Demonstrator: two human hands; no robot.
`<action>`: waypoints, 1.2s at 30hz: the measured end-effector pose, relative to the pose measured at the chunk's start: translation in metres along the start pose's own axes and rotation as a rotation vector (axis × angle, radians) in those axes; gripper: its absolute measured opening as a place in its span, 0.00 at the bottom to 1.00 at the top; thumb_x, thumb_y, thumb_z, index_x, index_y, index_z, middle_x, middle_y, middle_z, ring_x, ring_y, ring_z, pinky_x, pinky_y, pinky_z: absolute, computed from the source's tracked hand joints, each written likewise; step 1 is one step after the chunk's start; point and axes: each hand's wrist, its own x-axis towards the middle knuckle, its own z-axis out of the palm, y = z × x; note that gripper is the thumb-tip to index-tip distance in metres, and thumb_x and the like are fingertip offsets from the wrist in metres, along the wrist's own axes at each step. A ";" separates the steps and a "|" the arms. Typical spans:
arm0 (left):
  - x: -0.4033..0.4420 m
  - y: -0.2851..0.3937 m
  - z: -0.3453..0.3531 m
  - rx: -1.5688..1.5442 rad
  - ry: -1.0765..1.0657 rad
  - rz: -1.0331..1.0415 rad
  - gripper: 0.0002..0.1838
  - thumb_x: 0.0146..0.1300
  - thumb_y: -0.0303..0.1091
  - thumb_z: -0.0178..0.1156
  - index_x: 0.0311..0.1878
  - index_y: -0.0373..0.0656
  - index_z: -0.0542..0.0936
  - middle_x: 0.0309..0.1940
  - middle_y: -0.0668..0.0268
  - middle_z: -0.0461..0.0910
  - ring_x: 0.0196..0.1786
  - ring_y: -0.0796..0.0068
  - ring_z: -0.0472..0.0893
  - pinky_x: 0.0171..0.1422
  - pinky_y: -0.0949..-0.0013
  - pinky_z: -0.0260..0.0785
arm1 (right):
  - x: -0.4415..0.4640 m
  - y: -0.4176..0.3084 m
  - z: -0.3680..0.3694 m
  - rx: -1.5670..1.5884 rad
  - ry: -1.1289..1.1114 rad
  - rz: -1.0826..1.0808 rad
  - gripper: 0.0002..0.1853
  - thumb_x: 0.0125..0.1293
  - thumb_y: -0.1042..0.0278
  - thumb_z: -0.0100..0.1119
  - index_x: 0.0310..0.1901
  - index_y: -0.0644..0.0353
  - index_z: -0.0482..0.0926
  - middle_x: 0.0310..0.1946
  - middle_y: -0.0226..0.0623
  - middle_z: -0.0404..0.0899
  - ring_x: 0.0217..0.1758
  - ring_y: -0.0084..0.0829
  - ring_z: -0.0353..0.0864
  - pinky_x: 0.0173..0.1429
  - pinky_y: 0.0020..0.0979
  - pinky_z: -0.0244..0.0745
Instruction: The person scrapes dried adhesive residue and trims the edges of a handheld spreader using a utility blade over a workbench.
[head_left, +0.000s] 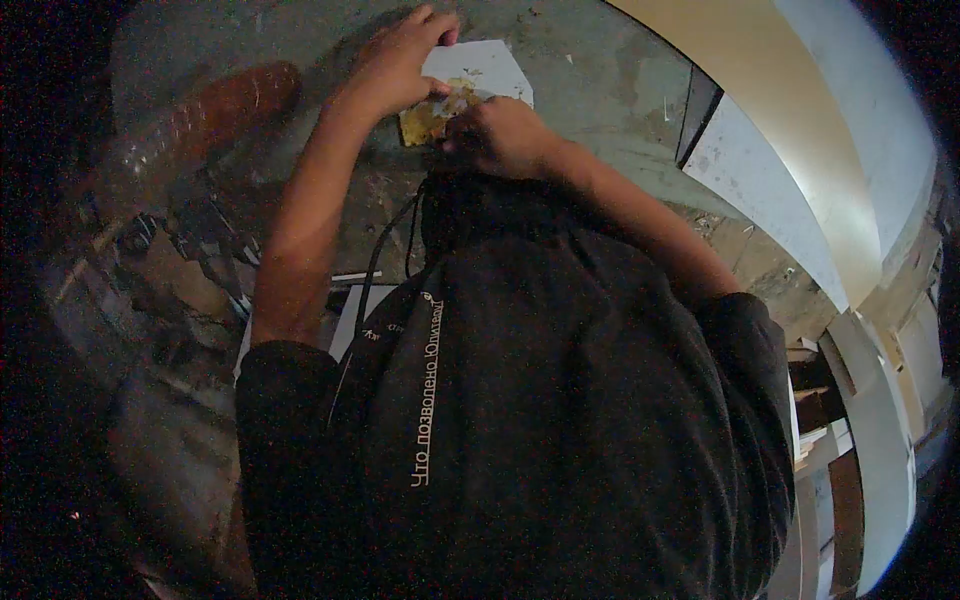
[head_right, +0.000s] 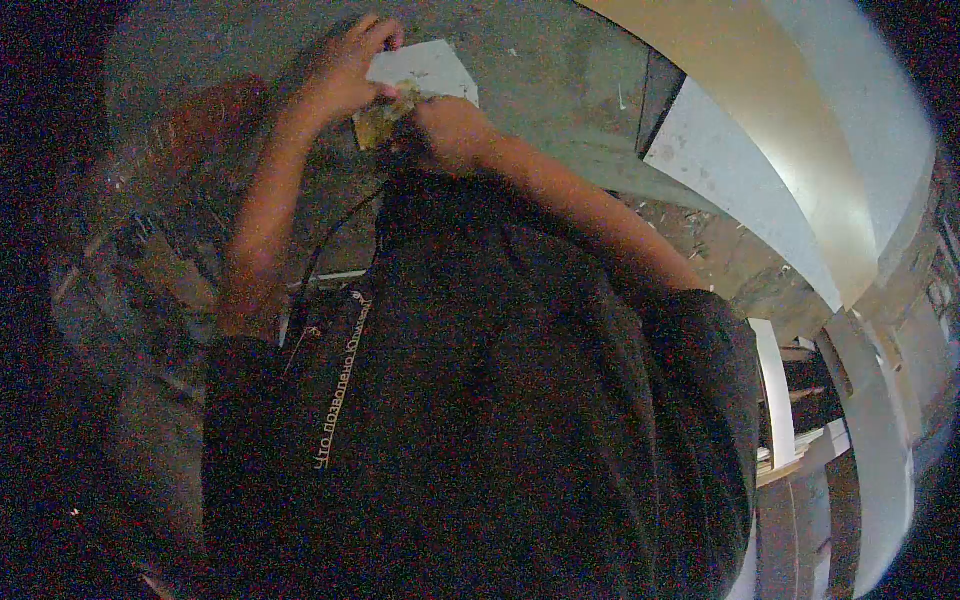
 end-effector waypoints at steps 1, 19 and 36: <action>-0.001 -0.002 0.002 0.026 0.068 0.035 0.33 0.41 0.32 0.78 0.53 0.48 0.74 0.47 0.62 0.76 0.53 0.48 0.78 0.55 0.53 0.74 | 0.000 0.001 0.001 0.016 0.015 -0.011 0.11 0.59 0.61 0.65 0.41 0.57 0.84 0.35 0.47 0.84 0.40 0.51 0.83 0.46 0.47 0.77; -0.124 0.047 0.044 -0.090 0.413 -0.192 0.18 0.60 0.50 0.66 0.53 0.63 0.86 0.59 0.80 0.80 0.68 0.68 0.71 0.74 0.41 0.42 | -0.007 -0.013 -0.013 0.216 0.120 -0.009 0.09 0.65 0.64 0.64 0.38 0.61 0.83 0.33 0.46 0.84 0.38 0.49 0.83 0.44 0.42 0.76; -0.119 0.048 0.068 -0.157 0.665 -0.191 0.06 0.56 0.30 0.66 0.36 0.53 0.88 0.39 0.76 0.86 0.53 0.71 0.81 0.75 0.50 0.49 | -0.006 -0.023 -0.036 0.194 0.224 -0.096 0.07 0.65 0.71 0.63 0.34 0.67 0.80 0.29 0.47 0.81 0.32 0.44 0.81 0.39 0.40 0.75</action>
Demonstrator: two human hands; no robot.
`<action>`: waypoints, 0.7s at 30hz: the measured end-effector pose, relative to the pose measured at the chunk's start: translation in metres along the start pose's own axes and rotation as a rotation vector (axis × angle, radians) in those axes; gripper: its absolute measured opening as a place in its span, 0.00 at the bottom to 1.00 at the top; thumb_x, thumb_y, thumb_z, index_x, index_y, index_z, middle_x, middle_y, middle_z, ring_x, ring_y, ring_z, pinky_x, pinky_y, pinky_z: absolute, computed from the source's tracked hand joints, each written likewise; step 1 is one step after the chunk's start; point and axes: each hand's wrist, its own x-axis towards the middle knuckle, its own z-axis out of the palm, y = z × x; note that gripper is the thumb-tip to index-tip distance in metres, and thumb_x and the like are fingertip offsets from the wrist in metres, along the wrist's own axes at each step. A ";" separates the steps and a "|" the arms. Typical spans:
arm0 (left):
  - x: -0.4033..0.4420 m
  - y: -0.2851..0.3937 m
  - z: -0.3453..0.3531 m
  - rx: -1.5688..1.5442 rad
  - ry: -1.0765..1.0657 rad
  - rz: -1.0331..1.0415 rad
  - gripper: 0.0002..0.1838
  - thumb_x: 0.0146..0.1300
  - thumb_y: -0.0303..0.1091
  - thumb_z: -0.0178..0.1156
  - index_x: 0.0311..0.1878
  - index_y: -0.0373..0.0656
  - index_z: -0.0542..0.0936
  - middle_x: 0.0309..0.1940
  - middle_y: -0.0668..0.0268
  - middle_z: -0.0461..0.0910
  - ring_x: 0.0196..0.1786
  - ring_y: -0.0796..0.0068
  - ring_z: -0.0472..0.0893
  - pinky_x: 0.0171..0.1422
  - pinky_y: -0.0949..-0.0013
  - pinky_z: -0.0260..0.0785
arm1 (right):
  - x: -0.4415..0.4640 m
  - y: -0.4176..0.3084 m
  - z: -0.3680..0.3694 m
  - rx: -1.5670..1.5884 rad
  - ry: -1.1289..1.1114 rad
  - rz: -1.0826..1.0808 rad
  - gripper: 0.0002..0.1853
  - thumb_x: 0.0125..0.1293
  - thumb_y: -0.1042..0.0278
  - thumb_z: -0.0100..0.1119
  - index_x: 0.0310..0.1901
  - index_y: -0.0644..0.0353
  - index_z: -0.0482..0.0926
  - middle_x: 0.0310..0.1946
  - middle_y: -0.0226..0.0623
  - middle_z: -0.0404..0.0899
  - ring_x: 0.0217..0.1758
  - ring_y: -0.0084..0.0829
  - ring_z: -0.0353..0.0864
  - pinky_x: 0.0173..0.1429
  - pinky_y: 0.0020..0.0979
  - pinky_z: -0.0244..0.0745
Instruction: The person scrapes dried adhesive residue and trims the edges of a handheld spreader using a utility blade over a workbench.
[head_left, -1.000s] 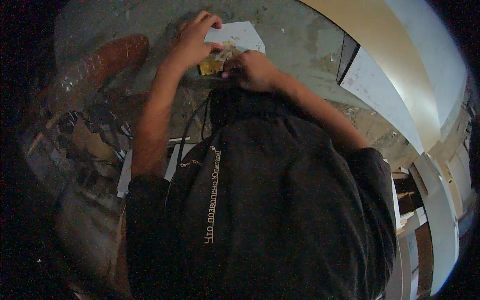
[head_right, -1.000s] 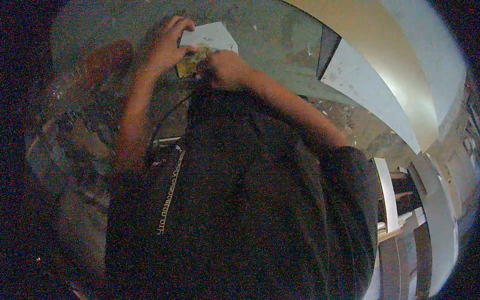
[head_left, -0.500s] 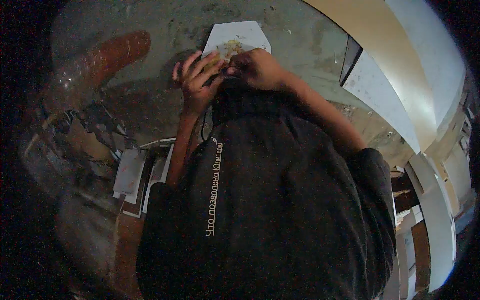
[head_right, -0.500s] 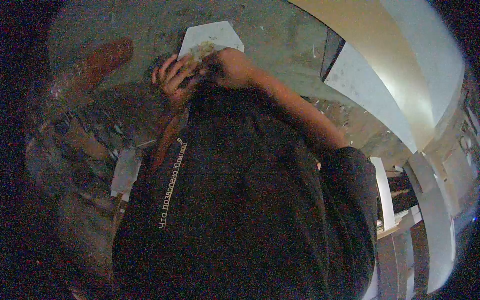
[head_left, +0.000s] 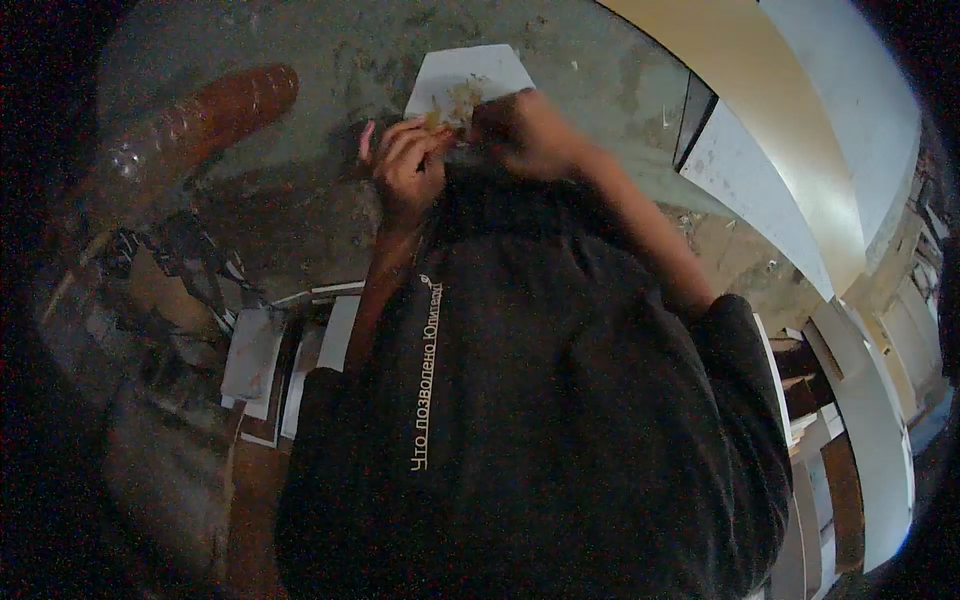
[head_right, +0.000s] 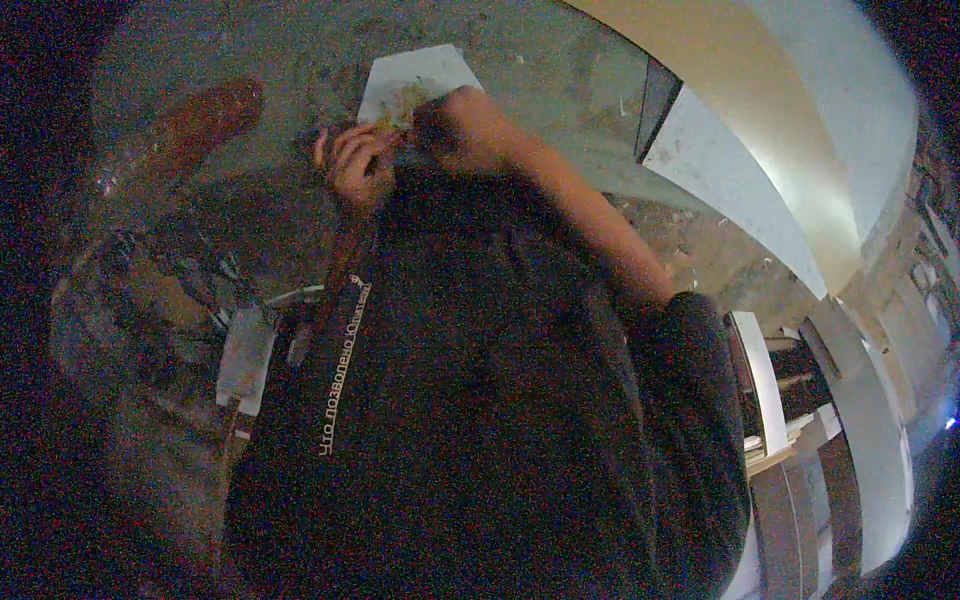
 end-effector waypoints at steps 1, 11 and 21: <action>-0.001 0.002 0.001 -0.051 0.043 -0.020 0.05 0.56 0.29 0.65 0.35 0.52 0.87 0.39 0.74 0.86 0.51 0.70 0.83 0.75 0.50 0.50 | 0.001 -0.005 -0.003 -0.019 0.038 -0.042 0.07 0.65 0.71 0.63 0.34 0.66 0.80 0.27 0.45 0.81 0.29 0.43 0.80 0.38 0.39 0.74; -0.008 -0.015 0.015 -0.214 0.139 -0.111 0.02 0.60 0.27 0.64 0.31 0.43 0.83 0.34 0.64 0.86 0.47 0.61 0.84 0.68 0.52 0.68 | 0.044 0.003 0.043 0.135 0.672 0.174 0.14 0.71 0.60 0.61 0.35 0.65 0.80 0.21 0.40 0.77 0.22 0.28 0.73 0.29 0.31 0.70; -0.013 -0.004 0.018 -0.503 0.210 -0.352 0.07 0.65 0.33 0.65 0.35 0.39 0.80 0.38 0.59 0.84 0.47 0.65 0.83 0.60 0.60 0.71 | 0.043 0.005 0.043 -0.050 0.698 0.147 0.14 0.70 0.60 0.62 0.33 0.63 0.80 0.21 0.42 0.78 0.22 0.31 0.76 0.29 0.33 0.71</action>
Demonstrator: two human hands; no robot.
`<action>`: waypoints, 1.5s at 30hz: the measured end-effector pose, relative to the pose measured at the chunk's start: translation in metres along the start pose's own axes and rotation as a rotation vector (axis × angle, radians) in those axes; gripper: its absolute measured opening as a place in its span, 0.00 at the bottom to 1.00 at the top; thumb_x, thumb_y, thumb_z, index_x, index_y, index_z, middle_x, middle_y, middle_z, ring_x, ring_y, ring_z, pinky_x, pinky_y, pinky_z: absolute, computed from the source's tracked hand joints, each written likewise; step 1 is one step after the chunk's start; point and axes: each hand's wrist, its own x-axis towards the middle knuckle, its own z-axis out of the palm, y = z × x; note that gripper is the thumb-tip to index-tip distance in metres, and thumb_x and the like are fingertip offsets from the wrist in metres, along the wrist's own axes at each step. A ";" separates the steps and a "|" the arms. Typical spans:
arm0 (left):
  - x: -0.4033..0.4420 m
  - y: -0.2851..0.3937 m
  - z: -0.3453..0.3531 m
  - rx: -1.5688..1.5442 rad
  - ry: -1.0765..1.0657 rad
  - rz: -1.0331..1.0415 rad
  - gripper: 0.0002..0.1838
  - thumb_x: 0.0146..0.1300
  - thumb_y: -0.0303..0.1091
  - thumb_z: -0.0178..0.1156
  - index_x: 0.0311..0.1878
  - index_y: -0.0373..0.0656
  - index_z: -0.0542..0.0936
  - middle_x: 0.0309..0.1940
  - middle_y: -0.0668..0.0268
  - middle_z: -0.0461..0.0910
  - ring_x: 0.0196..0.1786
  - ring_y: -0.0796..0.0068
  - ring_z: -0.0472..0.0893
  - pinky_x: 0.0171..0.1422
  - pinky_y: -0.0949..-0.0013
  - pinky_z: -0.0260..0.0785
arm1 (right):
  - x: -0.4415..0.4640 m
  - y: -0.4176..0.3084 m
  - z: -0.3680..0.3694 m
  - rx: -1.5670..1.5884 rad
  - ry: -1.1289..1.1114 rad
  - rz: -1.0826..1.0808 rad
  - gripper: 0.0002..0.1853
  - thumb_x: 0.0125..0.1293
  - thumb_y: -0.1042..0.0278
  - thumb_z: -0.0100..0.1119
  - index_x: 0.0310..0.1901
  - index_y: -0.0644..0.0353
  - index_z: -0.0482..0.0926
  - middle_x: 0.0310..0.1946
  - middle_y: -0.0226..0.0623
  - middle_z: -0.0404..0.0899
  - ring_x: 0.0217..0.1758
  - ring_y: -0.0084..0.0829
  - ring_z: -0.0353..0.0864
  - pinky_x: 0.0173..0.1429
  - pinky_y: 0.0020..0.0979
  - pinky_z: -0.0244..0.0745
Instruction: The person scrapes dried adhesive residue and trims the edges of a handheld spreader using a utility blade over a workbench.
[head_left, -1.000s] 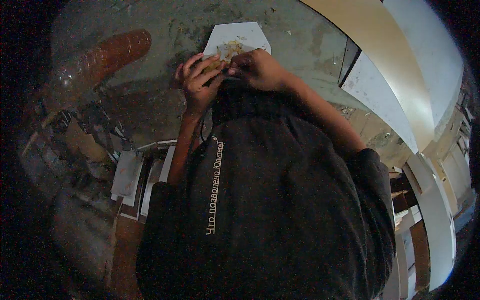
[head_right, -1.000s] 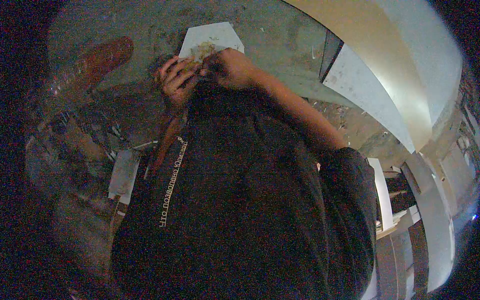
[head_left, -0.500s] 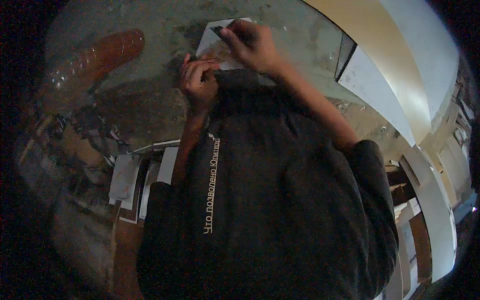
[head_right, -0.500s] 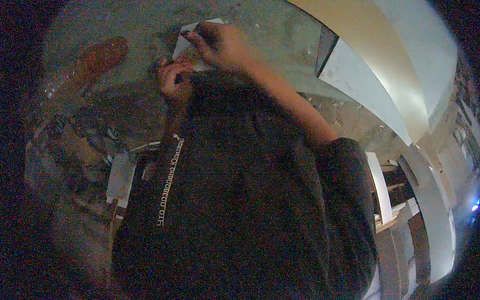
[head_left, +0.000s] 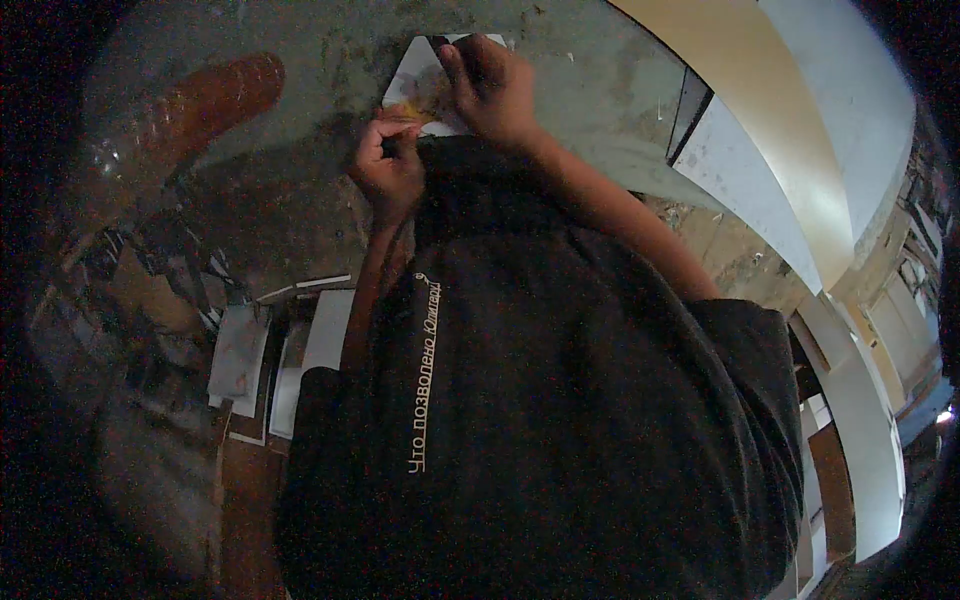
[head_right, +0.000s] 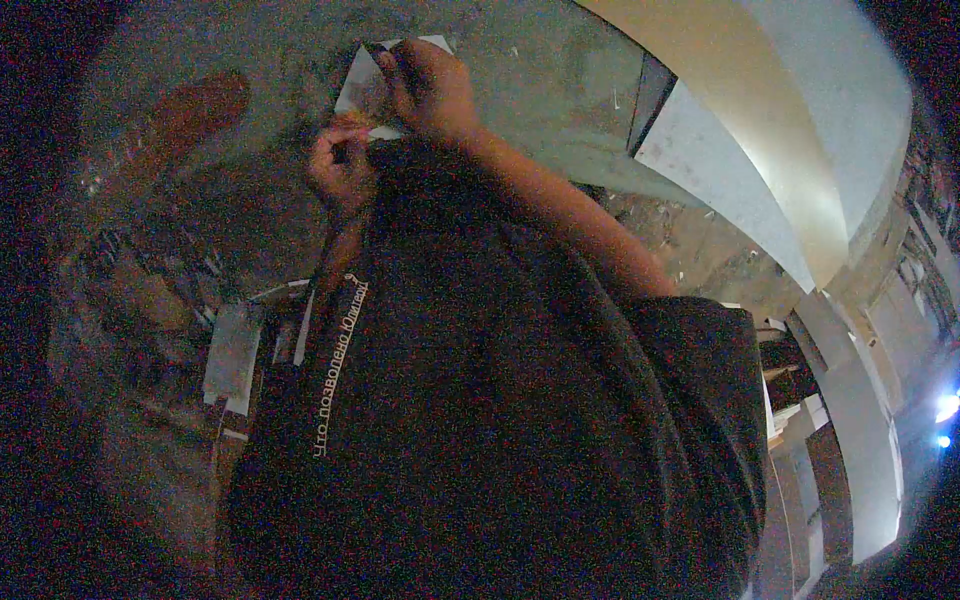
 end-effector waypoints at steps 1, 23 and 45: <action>0.001 0.004 0.001 -0.039 -0.002 -0.040 0.08 0.66 0.32 0.65 0.35 0.38 0.80 0.37 0.59 0.84 0.46 0.66 0.82 0.61 0.61 0.71 | 0.001 0.001 0.000 -0.001 0.000 -0.010 0.14 0.70 0.60 0.62 0.33 0.63 0.81 0.21 0.42 0.78 0.22 0.31 0.76 0.29 0.33 0.71; 0.007 -0.016 -0.014 -0.406 0.131 -0.432 0.04 0.67 0.24 0.59 0.42 0.39 0.74 0.35 0.62 0.81 0.44 0.72 0.81 0.60 0.60 0.73 | 0.000 0.002 -0.001 -0.061 -0.093 0.076 0.11 0.67 0.61 0.64 0.34 0.61 0.82 0.25 0.45 0.80 0.25 0.43 0.80 0.30 0.38 0.75; 0.022 -0.001 -0.059 0.255 -0.204 -0.233 0.13 0.67 0.39 0.65 0.42 0.37 0.82 0.30 0.66 0.84 0.31 0.77 0.79 0.37 0.72 0.72 | 0.005 0.026 -0.019 0.417 -0.047 0.427 0.15 0.71 0.58 0.62 0.34 0.63 0.80 0.25 0.32 0.80 0.28 0.22 0.77 0.34 0.30 0.73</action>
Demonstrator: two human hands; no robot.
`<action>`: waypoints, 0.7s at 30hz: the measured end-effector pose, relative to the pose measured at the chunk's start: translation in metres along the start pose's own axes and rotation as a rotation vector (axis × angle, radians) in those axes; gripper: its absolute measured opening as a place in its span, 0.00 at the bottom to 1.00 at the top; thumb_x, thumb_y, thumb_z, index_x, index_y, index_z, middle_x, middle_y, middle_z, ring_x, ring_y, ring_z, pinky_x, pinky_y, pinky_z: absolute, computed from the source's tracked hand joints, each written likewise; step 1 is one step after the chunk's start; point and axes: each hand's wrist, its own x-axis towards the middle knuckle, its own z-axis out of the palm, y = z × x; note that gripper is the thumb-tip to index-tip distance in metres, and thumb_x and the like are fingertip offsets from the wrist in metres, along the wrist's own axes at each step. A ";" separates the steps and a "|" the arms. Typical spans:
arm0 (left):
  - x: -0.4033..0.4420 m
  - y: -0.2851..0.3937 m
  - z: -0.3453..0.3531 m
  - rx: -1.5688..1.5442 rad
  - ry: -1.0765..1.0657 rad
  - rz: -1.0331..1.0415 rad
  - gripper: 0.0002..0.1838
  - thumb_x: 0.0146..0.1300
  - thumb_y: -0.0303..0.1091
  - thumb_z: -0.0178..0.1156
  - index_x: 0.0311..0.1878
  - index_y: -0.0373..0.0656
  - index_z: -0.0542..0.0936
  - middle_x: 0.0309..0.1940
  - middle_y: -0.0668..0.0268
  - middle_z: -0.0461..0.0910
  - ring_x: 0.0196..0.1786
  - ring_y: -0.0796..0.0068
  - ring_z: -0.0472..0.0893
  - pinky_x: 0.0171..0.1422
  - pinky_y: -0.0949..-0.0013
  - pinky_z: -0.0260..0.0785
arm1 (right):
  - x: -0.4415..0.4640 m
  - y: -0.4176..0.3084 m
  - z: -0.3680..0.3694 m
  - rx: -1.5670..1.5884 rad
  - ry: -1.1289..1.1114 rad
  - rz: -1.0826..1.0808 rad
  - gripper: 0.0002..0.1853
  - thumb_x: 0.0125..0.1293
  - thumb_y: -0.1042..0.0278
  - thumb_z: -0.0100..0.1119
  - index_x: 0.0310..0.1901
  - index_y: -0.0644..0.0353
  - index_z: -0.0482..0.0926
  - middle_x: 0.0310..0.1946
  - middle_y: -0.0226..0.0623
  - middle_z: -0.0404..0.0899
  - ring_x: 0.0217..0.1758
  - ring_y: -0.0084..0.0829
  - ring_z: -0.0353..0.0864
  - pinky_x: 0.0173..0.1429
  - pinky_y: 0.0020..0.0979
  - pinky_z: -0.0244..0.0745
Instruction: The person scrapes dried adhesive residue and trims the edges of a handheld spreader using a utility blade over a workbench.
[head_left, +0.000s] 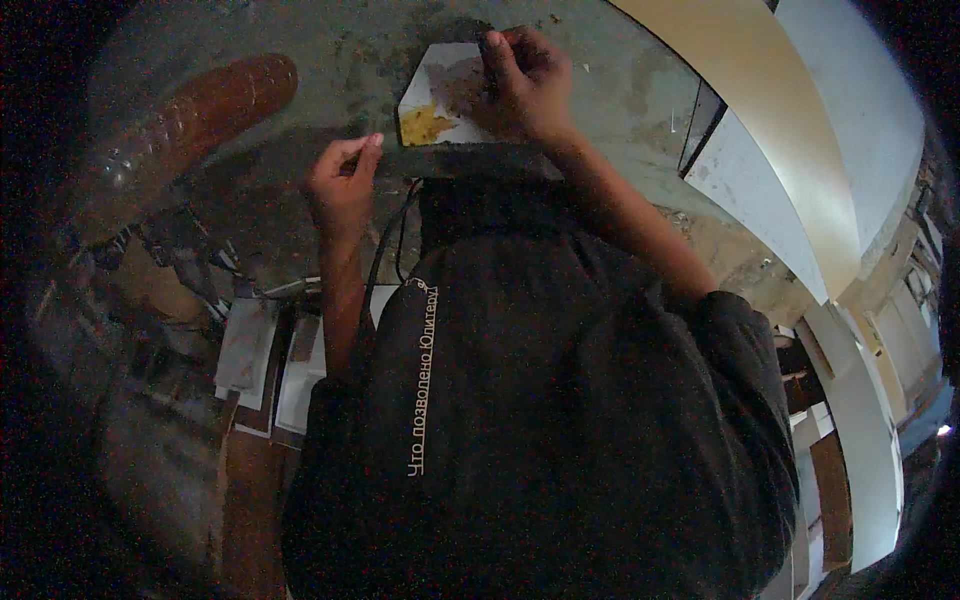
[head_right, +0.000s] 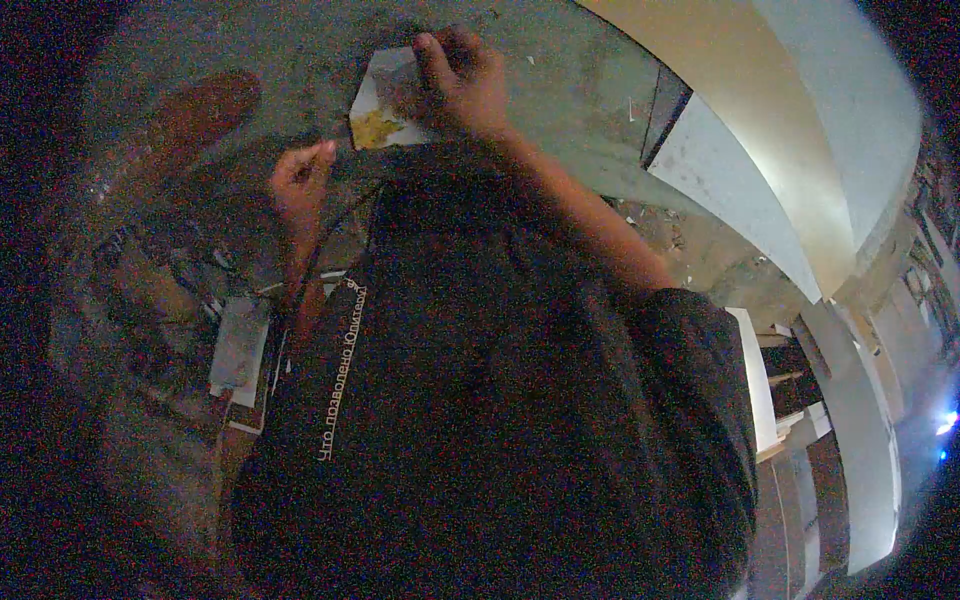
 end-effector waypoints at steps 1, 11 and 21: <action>-0.001 0.004 -0.002 0.074 -0.026 -0.032 0.14 0.64 0.40 0.69 0.42 0.37 0.82 0.31 0.65 0.83 0.32 0.77 0.80 0.37 0.72 0.73 | 0.002 -0.001 -0.004 0.042 -0.009 0.043 0.16 0.70 0.57 0.62 0.33 0.64 0.81 0.26 0.34 0.82 0.30 0.24 0.78 0.36 0.33 0.75; 0.014 0.040 0.032 0.497 -0.066 0.542 0.16 0.57 0.47 0.71 0.39 0.45 0.85 0.40 0.70 0.83 0.46 0.66 0.79 0.55 0.59 0.68 | 0.010 0.002 -0.007 0.045 -0.046 -0.030 0.17 0.71 0.56 0.62 0.34 0.63 0.80 0.25 0.31 0.81 0.28 0.22 0.77 0.34 0.29 0.75; 0.012 0.010 0.058 0.557 0.012 0.651 0.06 0.60 0.31 0.60 0.38 0.42 0.81 0.44 0.65 0.81 0.53 0.61 0.77 0.68 0.50 0.59 | 0.008 -0.009 -0.003 0.081 -0.067 -0.002 0.15 0.72 0.58 0.61 0.34 0.63 0.79 0.24 0.28 0.78 0.24 0.19 0.76 0.29 0.27 0.72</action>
